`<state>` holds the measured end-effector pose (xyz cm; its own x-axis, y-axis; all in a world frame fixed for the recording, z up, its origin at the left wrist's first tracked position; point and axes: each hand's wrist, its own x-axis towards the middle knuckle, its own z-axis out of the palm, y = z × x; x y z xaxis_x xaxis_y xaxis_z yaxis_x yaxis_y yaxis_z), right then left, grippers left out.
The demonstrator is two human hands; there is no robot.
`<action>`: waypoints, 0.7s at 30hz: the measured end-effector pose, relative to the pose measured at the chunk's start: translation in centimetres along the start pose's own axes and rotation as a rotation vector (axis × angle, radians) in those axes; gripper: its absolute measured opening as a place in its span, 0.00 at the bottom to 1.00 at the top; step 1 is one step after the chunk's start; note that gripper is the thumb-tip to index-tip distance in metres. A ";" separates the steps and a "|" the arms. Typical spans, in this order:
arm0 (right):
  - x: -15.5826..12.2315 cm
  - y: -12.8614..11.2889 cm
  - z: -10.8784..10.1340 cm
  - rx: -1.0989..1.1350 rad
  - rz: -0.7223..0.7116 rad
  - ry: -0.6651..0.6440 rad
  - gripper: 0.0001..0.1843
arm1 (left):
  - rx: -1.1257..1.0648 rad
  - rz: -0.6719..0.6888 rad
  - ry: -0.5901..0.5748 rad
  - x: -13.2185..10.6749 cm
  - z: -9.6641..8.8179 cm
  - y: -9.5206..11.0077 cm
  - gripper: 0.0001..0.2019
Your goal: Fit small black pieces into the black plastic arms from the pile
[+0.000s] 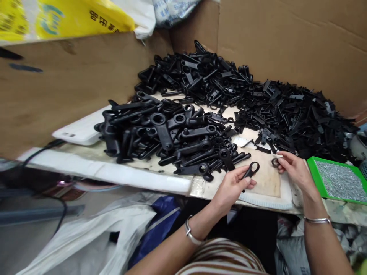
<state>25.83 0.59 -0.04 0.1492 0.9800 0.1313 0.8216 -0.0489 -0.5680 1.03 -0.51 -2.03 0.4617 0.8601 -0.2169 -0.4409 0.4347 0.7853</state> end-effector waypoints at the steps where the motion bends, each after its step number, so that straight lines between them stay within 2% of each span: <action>1: -0.4 0.1 0.1 -0.010 -0.014 -0.004 0.19 | -0.004 0.000 0.001 0.0 0.0 0.0 0.22; 5: -1.2 -0.4 0.2 -0.164 -0.117 0.012 0.16 | -0.036 -0.002 0.012 -0.1 -0.1 -0.1 0.24; 8: -1.2 -0.7 0.3 -0.316 -0.209 -0.060 0.16 | -0.054 -0.008 0.011 0.0 0.0 -0.2 0.23; 12: -0.7 -0.3 0.1 -0.335 -0.234 -0.135 0.12 | -0.087 -0.016 0.011 0.1 0.1 -0.3 0.23; 16: -1.0 -1.0 -0.5 -0.078 -0.192 -0.085 0.14 | -0.158 -0.037 -0.007 0.0 0.1 -0.2 0.25; 19: -2.3 -3.2 -0.2 0.231 -0.160 -0.029 0.15 | -0.163 -0.035 -0.031 0.0 0.1 -0.1 0.25; 21: -3.3 -5.1 0.4 0.315 -0.191 0.005 0.14 | -0.148 -0.023 -0.043 0.0 0.2 -0.1 0.24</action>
<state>20.89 -2.26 2.10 0.0126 0.9648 0.2627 0.6249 0.1975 -0.7553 1.24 -0.60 -1.96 0.5040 0.8387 -0.2062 -0.5372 0.4913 0.6855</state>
